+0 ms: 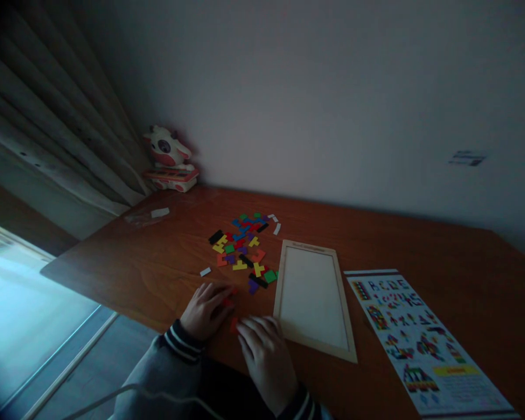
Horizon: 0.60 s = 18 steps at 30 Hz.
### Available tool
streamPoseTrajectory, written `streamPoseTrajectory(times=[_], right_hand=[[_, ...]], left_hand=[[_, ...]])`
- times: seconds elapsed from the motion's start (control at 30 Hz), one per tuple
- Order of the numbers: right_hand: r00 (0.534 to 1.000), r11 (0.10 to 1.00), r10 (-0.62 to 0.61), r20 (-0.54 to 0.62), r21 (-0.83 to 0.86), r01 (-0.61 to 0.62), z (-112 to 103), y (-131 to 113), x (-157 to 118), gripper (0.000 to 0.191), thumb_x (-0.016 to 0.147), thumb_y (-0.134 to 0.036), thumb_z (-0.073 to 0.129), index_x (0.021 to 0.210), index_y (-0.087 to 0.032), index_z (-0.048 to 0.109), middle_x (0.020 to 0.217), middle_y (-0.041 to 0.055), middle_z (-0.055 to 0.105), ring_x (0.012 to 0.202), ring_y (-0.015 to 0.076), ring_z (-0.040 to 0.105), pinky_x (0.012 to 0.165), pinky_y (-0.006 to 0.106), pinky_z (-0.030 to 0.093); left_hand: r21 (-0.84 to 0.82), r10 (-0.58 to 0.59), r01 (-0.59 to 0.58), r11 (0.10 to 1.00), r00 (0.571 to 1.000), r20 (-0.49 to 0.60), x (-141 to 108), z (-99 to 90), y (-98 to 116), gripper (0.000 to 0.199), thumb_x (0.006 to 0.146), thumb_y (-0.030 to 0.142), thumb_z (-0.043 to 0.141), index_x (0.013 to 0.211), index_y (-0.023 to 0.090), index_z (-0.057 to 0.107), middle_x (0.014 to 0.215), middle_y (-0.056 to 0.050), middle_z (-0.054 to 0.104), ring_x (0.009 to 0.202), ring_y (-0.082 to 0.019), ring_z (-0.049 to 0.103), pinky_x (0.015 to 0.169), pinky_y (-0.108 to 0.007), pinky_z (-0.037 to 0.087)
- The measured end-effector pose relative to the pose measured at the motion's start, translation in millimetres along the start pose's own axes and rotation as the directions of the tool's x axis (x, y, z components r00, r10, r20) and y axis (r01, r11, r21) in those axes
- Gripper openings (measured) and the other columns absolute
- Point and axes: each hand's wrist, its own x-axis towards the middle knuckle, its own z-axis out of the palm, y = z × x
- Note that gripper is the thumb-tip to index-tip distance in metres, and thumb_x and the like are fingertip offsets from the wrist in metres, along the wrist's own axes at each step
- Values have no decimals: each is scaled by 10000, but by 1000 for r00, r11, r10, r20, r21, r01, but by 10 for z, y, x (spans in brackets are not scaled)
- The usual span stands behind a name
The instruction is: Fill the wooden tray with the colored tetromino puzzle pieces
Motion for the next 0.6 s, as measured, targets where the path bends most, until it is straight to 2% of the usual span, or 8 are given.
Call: streamPoseTrajectory(times=[0.13, 0.23, 0.33, 0.47, 0.6], right_hand=[[1000, 999, 15, -2, 31, -15, -19, -29, -5, 306, 927, -123, 529, 1180, -262, 628, 1008, 30, 730, 904, 201, 688, 815, 364, 571], [999, 999, 39, -16, 35, -38, -17, -15, -36, 276, 936, -147, 523, 1170, -255, 622, 1033, 46, 712, 916, 204, 679, 834, 364, 577], [996, 996, 59, -64, 68, -54, -18, 23, -83, 282, 944, -142, 497, 1175, -253, 615, 1051, 55, 693, 948, 196, 675, 857, 346, 578], [990, 989, 102, -99, 115, -90, -58, 73, -157, 256, 946, -141, 493, 1147, -233, 622, 983, 54, 693, 894, 183, 683, 797, 314, 589], [991, 987, 100, -94, 137, -87, -193, 135, -270, 230, 941, -162, 529, 1136, -240, 622, 938, 39, 708, 845, 179, 686, 763, 314, 585]], left_hand=[[0, -12, 12, 1000, 1000, -24, -13, 29, -22, 375, 897, 444, 600, 1195, 222, 646, 1070, -104, 664, 960, -249, 629, 851, -402, 558], [3, -51, 52, 999, 997, -55, -23, 58, -29, 420, 889, 503, 594, 1196, 219, 632, 1057, -98, 668, 953, -251, 647, 847, -406, 570], [-40, -103, 99, 994, 989, -103, -24, 80, 2, 424, 888, 521, 588, 1188, 223, 622, 1069, -87, 664, 953, -232, 669, 828, -359, 591], [-143, -127, 111, 983, 986, -108, 10, 109, 129, 375, 875, 509, 616, 1138, 243, 640, 1085, -65, 660, 955, -202, 683, 803, -288, 602], [-280, -188, 156, 947, 978, -93, 125, 157, 366, 410, 828, 530, 669, 1107, 229, 651, 1048, -60, 674, 846, -181, 692, 742, -279, 612]])
